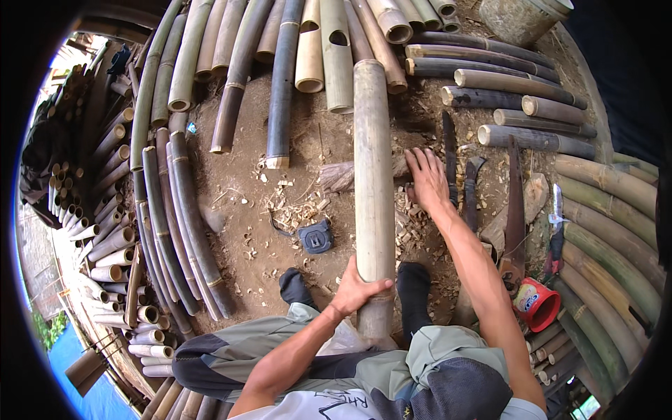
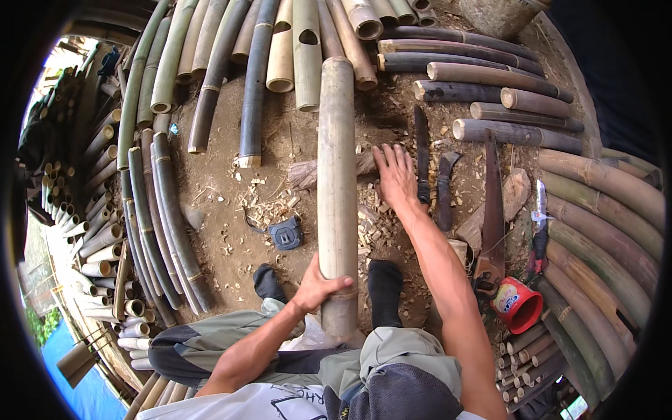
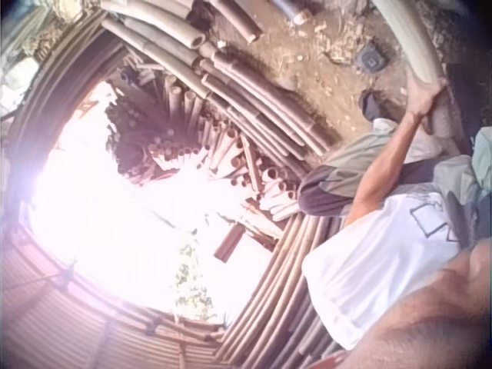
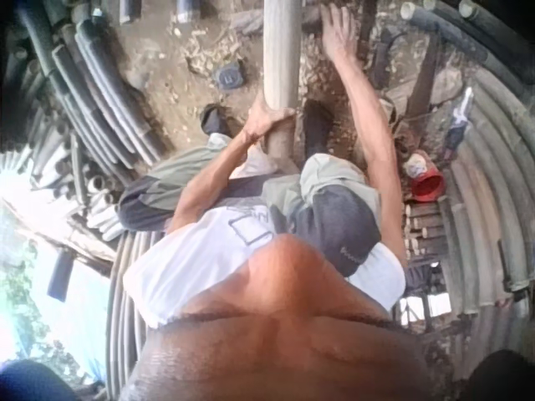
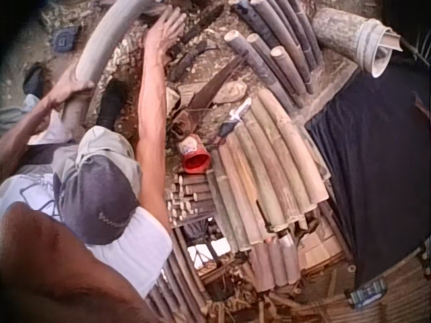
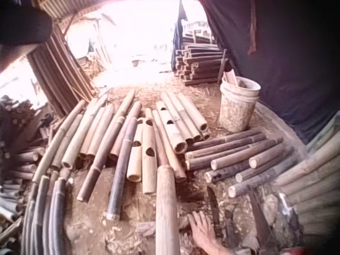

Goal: The person sits on the ground surrounded by bamboo poles and uses a knife to carve holes into the bamboo. They also use a wooden mallet to hammer a smaller bamboo piece into a larger one and smooth the edges of the cut bamboo with a knife.

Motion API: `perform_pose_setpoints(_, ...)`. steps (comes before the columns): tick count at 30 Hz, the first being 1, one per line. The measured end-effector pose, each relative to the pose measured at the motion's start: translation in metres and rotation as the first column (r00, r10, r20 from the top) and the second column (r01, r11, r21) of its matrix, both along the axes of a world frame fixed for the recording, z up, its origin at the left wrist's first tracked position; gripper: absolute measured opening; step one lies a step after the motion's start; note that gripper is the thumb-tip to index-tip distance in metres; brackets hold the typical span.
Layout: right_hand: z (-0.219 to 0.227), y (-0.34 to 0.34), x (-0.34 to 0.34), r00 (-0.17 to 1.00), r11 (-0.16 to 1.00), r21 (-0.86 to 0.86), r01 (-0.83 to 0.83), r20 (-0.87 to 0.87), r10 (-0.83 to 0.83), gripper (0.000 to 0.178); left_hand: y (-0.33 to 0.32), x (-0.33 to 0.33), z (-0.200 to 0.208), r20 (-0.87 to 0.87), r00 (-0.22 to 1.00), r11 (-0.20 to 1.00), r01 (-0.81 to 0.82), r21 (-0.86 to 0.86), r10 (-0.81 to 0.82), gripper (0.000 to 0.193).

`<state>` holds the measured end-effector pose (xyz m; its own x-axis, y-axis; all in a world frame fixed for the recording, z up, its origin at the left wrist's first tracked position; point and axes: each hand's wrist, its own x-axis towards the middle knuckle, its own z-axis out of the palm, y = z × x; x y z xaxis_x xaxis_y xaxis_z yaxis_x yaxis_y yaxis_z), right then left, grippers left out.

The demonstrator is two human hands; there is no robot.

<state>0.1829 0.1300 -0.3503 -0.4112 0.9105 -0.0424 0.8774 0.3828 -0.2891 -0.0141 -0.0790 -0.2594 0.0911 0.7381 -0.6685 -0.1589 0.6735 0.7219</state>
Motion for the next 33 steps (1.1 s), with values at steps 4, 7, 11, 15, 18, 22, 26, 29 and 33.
perform_pose_setpoints(4,-0.001,0.015,0.003,0.956,0.995,-0.095,-0.021,0.289,0.048,0.087,0.015,-0.008,0.071,0.347,0.931,0.987,-0.063,-0.147,0.111,0.085)
perform_pose_setpoints(7,0.025,-0.02,-0.013,0.976,0.958,-0.263,0.117,-0.151,-0.16,0.071,0.025,-0.017,0.125,0.464,0.868,0.982,-0.122,-0.147,0.177,0.08)
perform_pose_setpoints(11,0.132,-0.075,-0.036,0.11,0.408,-0.699,-0.587,-0.569,-0.815,0.073,0.054,-0.027,0.19,0.506,0.817,0.961,-0.222,-0.165,0.276,0.068)
perform_pose_setpoints(15,0.211,-0.087,-0.056,-0.073,0.477,-0.628,-0.615,-0.557,-0.827,0.063,0.079,-0.026,0.21,0.579,0.761,0.949,-0.303,-0.082,0.293,0.058)
perform_pose_setpoints(18,0.224,-0.085,-0.059,-0.11,0.483,-0.609,-0.629,-0.546,-0.831,0.058,0.086,-0.026,0.212,0.65,0.706,0.944,-0.326,-0.054,0.281,0.051)
perform_pose_setpoints(22,0.22,-0.091,-0.055,-0.061,0.483,-0.613,-0.625,-0.579,-0.813,0.06,0.074,-0.026,0.199,0.636,0.745,0.975,-0.215,-0.06,0.203,0.061)
perform_pose_setpoints(26,0.17,-0.12,-0.027,0.274,0.389,-0.729,-0.564,-0.609,-0.744,0.086,0.018,-0.009,0.124,0.427,0.893,0.989,-0.124,-0.076,0.144,0.067)
perform_pose_setpoints(29,0.102,-0.153,-0.015,0.578,0.295,-0.883,-0.364,-0.463,-0.672,0.088,-0.027,0.007,0.021,0.259,0.966,0.999,-0.009,-0.048,0.021,0.069)
perform_pose_setpoints(33,0.042,-0.177,0.008,0.795,0.325,-0.92,-0.219,-0.362,-0.488,0.084,-0.069,0.012,-0.079,0.135,0.988,0.997,0.067,0.033,-0.071,0.077)
